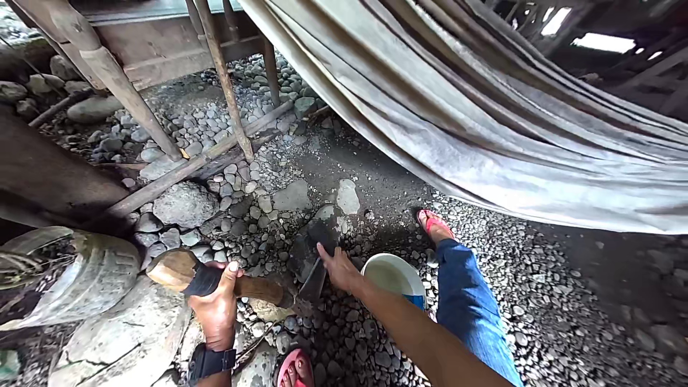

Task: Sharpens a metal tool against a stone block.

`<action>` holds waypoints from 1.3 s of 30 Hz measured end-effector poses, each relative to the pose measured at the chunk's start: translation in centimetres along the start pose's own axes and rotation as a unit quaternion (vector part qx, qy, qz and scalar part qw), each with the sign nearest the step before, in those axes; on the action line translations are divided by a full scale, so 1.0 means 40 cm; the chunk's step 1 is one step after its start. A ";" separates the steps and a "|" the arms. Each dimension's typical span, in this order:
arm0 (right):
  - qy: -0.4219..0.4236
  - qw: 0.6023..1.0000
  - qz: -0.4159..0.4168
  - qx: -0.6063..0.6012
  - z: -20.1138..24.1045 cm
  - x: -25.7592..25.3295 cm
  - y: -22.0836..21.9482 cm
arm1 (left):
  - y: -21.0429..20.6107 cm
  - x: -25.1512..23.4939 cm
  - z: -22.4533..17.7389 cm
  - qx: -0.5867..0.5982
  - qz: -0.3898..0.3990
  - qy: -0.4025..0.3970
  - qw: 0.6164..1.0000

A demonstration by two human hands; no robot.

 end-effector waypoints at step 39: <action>0.133 0.989 0.038 0.059 -0.017 0.033 -0.030 | -0.014 0.010 -0.002 0.014 0.009 -0.017 1.000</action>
Point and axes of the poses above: each hand's wrist, its own x-axis away from the middle knuckle, its own y-axis out of the back of the hand, z = x × y, the point moved 3 cm from there along -x, towards the middle knuckle, and after that the axes turned 6 degrees about -z, right-handed, at the moved point
